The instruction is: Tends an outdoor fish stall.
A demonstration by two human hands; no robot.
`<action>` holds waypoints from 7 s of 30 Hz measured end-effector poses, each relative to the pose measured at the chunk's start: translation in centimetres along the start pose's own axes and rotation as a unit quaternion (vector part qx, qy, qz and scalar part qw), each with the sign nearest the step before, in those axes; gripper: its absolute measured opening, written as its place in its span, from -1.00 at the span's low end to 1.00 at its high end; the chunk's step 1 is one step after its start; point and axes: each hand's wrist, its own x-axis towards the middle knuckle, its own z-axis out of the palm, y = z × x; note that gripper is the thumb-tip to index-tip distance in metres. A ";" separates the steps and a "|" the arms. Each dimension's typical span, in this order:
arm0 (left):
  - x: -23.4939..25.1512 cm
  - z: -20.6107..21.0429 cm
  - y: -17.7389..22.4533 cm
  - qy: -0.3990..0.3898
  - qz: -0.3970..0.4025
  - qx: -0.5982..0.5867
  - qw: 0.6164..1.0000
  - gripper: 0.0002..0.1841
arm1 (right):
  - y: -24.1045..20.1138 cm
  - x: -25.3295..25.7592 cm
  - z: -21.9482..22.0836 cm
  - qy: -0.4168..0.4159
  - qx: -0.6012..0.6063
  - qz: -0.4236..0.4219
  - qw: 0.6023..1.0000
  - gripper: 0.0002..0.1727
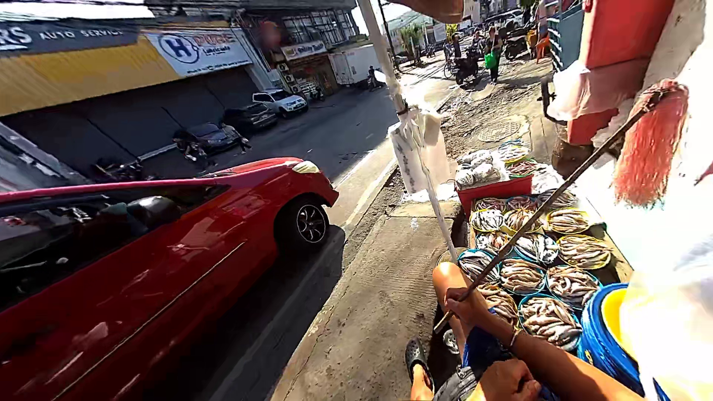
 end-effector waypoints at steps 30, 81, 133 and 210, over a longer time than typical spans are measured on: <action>-0.8 -0.7 0.6 0.024 0.012 -0.013 1.000 -0.70 | -0.2 0.5 2.0 -0.049 -0.142 -0.068 0.986 -0.81; -0.2 0.1 -0.5 0.011 -0.001 -0.005 1.000 -0.70 | 1.8 0.8 1.7 -0.047 -0.169 -0.031 0.984 -0.65; -0.1 0.3 -1.1 0.000 -0.003 -0.010 1.000 -0.70 | 2.8 1.0 1.7 -0.032 -0.121 -0.065 0.990 -0.69; -0.5 -0.1 -0.7 0.011 0.005 -0.010 1.000 -0.70 | 2.3 1.0 1.9 -0.030 -0.141 -0.054 0.988 -0.68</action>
